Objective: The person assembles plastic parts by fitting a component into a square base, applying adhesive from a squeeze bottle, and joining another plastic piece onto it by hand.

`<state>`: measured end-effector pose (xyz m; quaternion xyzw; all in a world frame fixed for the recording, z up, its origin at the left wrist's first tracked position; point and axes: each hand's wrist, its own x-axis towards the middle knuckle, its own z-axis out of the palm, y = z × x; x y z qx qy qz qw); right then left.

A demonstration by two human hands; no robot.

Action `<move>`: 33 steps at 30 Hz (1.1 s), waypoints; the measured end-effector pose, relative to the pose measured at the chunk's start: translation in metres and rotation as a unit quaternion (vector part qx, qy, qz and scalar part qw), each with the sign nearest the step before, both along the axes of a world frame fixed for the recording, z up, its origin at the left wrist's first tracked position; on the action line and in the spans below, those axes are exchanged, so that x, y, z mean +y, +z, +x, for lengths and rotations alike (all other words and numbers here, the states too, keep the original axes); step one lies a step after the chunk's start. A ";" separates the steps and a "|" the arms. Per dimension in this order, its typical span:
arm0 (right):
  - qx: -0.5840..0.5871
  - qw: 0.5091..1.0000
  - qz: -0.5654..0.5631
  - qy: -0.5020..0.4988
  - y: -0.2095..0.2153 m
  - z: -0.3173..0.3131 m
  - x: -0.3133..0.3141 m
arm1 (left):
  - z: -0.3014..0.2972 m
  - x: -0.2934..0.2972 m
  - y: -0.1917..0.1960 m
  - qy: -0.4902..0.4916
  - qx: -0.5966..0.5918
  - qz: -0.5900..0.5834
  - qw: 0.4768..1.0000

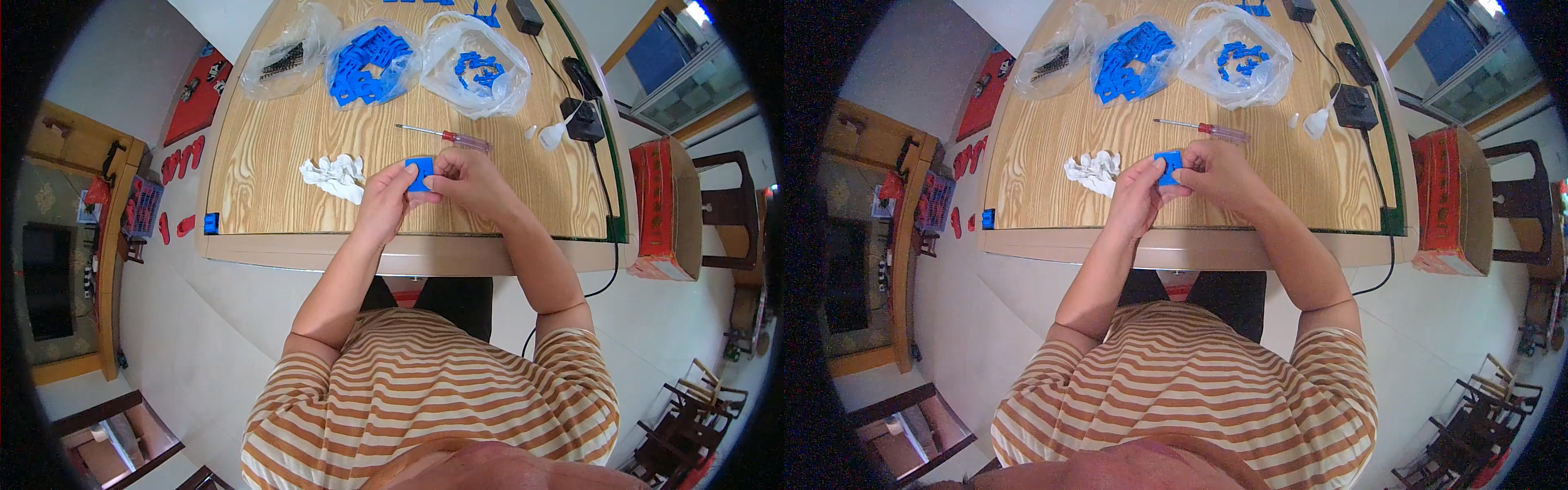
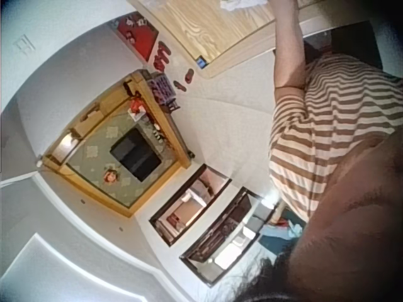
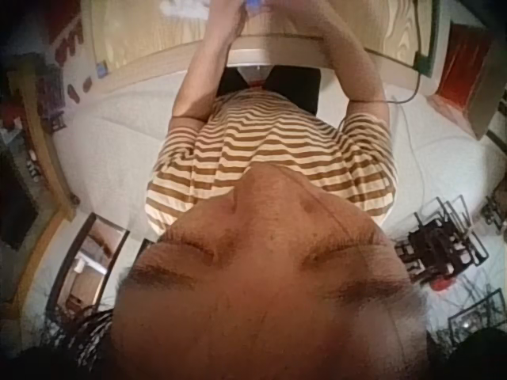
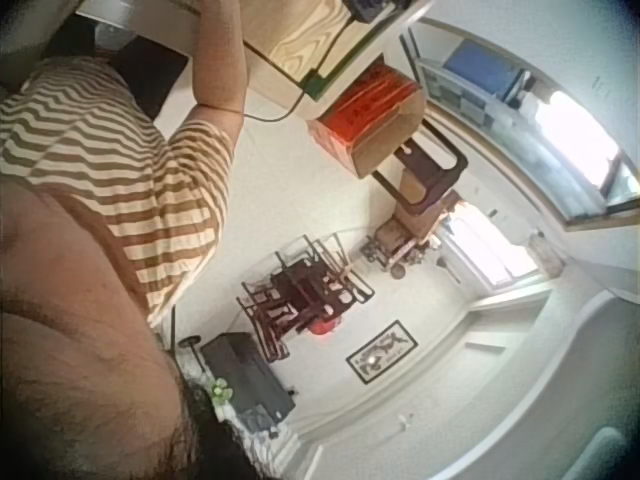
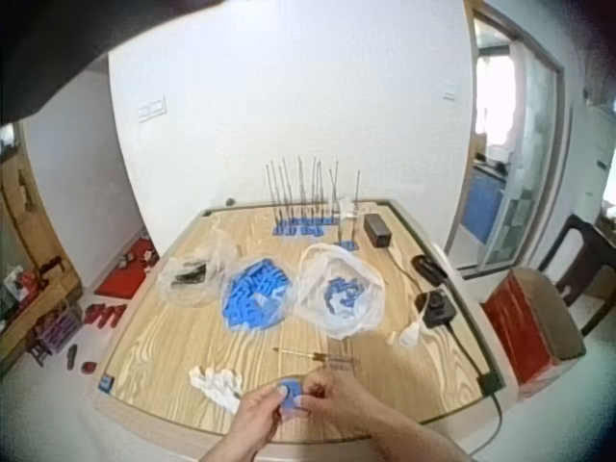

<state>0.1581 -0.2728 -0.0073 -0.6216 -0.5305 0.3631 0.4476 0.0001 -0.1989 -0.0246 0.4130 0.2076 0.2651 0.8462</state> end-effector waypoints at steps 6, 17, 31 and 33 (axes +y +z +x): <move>0.016 1.000 -0.013 0.001 0.006 -0.003 0.000 | -0.001 0.000 0.001 0.009 0.001 -0.009 1.000; 0.025 1.000 0.006 0.003 0.001 -0.003 0.000 | 0.000 0.000 -0.001 0.010 0.009 0.009 1.000; 0.057 0.998 0.008 0.002 0.004 -0.001 0.000 | 0.004 0.004 0.010 -0.012 0.025 0.033 0.999; 0.051 0.998 0.019 -0.013 0.007 -0.001 0.000 | 0.005 0.009 0.014 -0.024 0.029 0.052 0.998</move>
